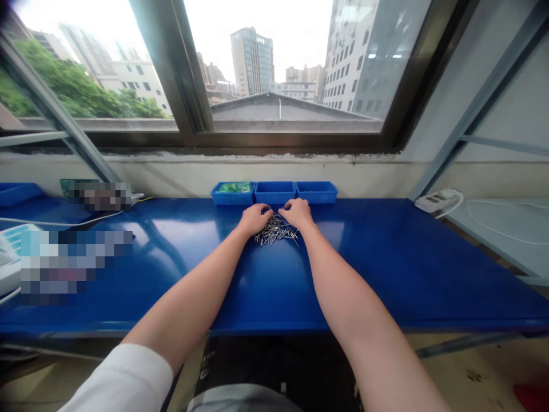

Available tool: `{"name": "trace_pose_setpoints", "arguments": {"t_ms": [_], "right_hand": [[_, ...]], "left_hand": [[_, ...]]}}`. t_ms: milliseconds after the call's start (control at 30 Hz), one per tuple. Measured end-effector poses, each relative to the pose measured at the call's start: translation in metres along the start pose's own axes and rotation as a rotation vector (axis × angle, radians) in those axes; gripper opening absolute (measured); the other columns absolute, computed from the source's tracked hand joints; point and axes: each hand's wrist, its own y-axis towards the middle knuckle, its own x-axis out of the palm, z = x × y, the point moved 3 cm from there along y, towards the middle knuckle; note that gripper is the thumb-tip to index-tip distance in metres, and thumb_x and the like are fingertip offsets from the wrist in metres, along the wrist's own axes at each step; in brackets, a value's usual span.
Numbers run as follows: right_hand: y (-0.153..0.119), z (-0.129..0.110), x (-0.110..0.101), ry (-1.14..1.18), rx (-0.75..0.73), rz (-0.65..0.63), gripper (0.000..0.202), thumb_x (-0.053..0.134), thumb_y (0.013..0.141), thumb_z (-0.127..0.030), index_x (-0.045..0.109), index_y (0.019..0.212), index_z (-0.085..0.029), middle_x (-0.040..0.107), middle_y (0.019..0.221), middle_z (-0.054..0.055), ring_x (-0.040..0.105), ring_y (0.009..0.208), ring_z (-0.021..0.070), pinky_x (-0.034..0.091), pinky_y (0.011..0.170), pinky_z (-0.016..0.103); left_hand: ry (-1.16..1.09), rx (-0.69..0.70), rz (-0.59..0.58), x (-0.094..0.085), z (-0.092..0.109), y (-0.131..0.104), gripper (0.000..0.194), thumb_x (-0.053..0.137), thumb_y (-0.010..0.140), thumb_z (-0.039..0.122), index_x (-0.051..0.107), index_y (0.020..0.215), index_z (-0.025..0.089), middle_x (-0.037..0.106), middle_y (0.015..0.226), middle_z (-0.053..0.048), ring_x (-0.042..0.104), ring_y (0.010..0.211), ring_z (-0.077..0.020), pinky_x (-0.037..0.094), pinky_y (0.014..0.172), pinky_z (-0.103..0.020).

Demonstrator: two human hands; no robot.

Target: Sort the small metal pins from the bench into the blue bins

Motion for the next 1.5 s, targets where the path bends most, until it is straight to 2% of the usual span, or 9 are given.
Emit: {"name": "trace_pose_setpoints", "arguments": {"t_ms": [133, 433, 600, 767, 1100, 1267, 1400, 1500], "right_hand": [[-0.003, 0.001, 0.008, -0.008, 0.0, -0.065, 0.027, 0.067, 0.073, -0.04, 0.074, 0.087, -0.018, 0.07, 0.095, 0.008, 0.061, 0.094, 0.0215, 0.043, 0.087, 0.028], [0.0, 0.001, 0.017, -0.051, -0.047, -0.111, 0.018, 0.06, 0.08, -0.032, 0.074, 0.083, -0.021, 0.07, 0.094, 0.007, 0.06, 0.092, 0.0204, 0.044, 0.082, 0.027], [0.001, 0.0, 0.02, -0.09, -0.082, -0.113, 0.022, 0.053, 0.085, -0.027, 0.071, 0.08, -0.018, 0.068, 0.097, 0.01, 0.058, 0.097, 0.0224, 0.04, 0.087, 0.029], [0.0, -0.003, 0.017, -0.077, -0.098, -0.084, 0.026, 0.046, 0.091, -0.027, 0.069, 0.082, -0.015, 0.066, 0.099, 0.011, 0.056, 0.095, 0.0216, 0.037, 0.089, 0.03], [-0.002, -0.015, 0.01, 0.022, -0.197, -0.062, 0.029, 0.041, 0.093, -0.026, 0.063, 0.077, -0.016, 0.068, 0.088, 0.008, 0.055, 0.082, 0.0191, 0.036, 0.076, 0.029], [-0.004, -0.013, 0.008, 0.182, -0.176, -0.045, 0.027, 0.044, 0.09, -0.027, 0.062, 0.072, -0.017, 0.068, 0.078, 0.007, 0.059, 0.074, 0.0177, 0.039, 0.069, 0.028], [-0.004, -0.011, 0.006, 0.497, -0.166, -0.038, 0.018, 0.055, 0.082, -0.031, 0.065, 0.08, -0.016, 0.069, 0.075, 0.004, 0.062, 0.071, 0.0163, 0.045, 0.07, 0.027], [-0.004, -0.01, 0.005, 0.681, -0.147, -0.04, 0.022, 0.062, 0.074, -0.036, 0.068, 0.077, -0.015, 0.07, 0.075, 0.005, 0.064, 0.073, 0.018, 0.048, 0.072, 0.029]], "left_hand": [[0.006, 0.044, -0.013, 0.001, 0.001, 0.0, 0.044, 0.041, 0.089, 0.043, 0.061, 0.12, 0.02, 0.06, 0.127, -0.008, 0.054, 0.117, -0.0238, 0.038, 0.099, -0.031], [0.033, 0.112, -0.068, 0.001, 0.002, -0.003, 0.042, 0.039, 0.09, 0.042, 0.063, 0.118, 0.022, 0.061, 0.127, -0.006, 0.055, 0.117, -0.024, 0.04, 0.098, -0.031], [0.046, 0.153, -0.005, 0.0, 0.006, -0.004, 0.041, 0.042, 0.089, 0.038, 0.061, 0.121, 0.019, 0.061, 0.126, -0.008, 0.055, 0.117, -0.0227, 0.04, 0.101, -0.032], [0.037, 0.194, 0.055, -0.005, 0.012, -0.008, 0.037, 0.045, 0.09, 0.034, 0.061, 0.12, 0.021, 0.063, 0.121, -0.006, 0.056, 0.112, -0.0213, 0.041, 0.099, -0.033], [-0.101, 0.229, 0.17, -0.006, 0.01, -0.004, 0.018, 0.052, 0.087, 0.026, 0.069, 0.094, 0.024, 0.071, 0.097, -0.001, 0.063, 0.095, -0.0184, 0.044, 0.088, -0.03], [-0.158, 0.21, 0.169, -0.004, 0.005, -0.002, 0.017, 0.052, 0.086, 0.027, 0.069, 0.09, 0.023, 0.073, 0.089, -0.001, 0.065, 0.086, -0.0175, 0.045, 0.082, -0.028], [-0.159, 0.18, 0.159, -0.005, 0.003, -0.003, 0.018, 0.051, 0.086, 0.026, 0.069, 0.089, 0.024, 0.073, 0.085, -0.001, 0.065, 0.085, -0.0177, 0.045, 0.082, -0.028], [-0.159, 0.17, 0.159, -0.009, 0.006, -0.004, 0.02, 0.05, 0.088, 0.029, 0.07, 0.091, 0.024, 0.073, 0.087, -0.001, 0.065, 0.087, -0.0181, 0.045, 0.084, -0.028]]}}
